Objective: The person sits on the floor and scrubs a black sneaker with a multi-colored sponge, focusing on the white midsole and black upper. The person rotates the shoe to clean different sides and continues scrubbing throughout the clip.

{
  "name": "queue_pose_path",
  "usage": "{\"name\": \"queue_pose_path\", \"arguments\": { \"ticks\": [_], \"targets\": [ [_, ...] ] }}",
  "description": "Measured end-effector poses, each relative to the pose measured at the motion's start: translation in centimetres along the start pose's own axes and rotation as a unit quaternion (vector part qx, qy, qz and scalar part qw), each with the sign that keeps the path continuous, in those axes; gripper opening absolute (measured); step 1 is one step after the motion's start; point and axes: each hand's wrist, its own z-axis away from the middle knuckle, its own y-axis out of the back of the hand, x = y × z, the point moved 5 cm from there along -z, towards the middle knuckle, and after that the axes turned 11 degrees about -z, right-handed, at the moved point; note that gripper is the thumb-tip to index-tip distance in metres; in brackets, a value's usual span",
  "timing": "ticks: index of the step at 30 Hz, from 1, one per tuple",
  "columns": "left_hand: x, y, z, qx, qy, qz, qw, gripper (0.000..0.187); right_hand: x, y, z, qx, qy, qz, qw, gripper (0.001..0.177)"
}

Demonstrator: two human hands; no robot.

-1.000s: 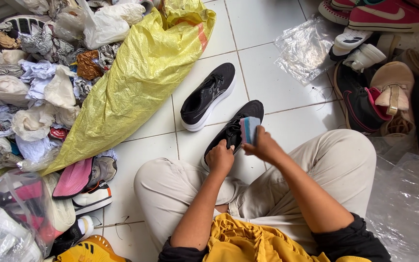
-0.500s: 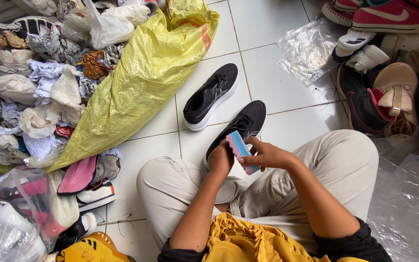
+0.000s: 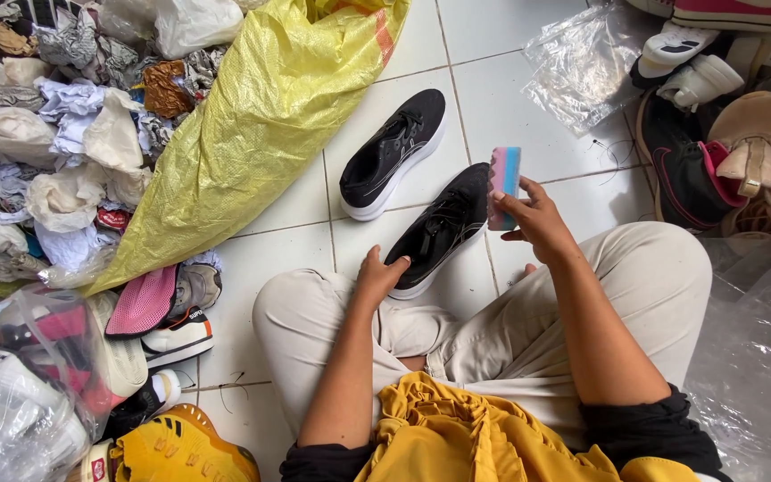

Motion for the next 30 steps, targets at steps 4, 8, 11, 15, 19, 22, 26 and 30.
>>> {"name": "queue_pose_path", "arguments": {
  "ticks": [4,8,11,15,19,22,26,30],
  "targets": [
    [2.4,-0.4,1.2,-0.015,-0.031,0.078,0.996,0.07,0.8,-0.6,-0.1,-0.004,0.008,0.032,0.999,0.088],
    [2.6,-1.3,1.2,0.032,-0.089,0.102,0.99,0.048,1.3,-0.4,-1.2,0.008,0.058,0.142,0.988,0.083],
    [3.7,-1.6,2.1,0.13,-0.162,0.09,0.974,0.042,0.5,-1.0,-0.7,0.025,0.095,0.22,0.971,0.079],
    [6.5,-1.6,4.7,0.244,-0.292,-0.031,0.924,0.043,0.1,-1.1,0.0,0.059,0.14,0.301,0.941,0.075],
    [7.7,-1.8,7.3,0.387,-0.396,-0.183,0.812,0.041,-0.7,-1.1,0.8,0.088,0.169,0.369,0.91,0.074],
    [9.1,-1.2,9.3,0.461,-0.465,-0.247,0.715,0.037,-0.7,-1.3,1.5,0.117,0.185,0.444,0.869,0.068],
    [9.7,-0.7,10.0,0.479,-0.493,-0.259,0.678,0.038,1.0,-1.9,1.1,0.072,0.157,0.485,0.857,0.07],
    [9.9,-0.5,10.6,0.482,-0.496,-0.264,0.672,0.04,1.6,-4.1,3.3,0.027,0.152,0.498,0.853,0.072]
  ]
}}
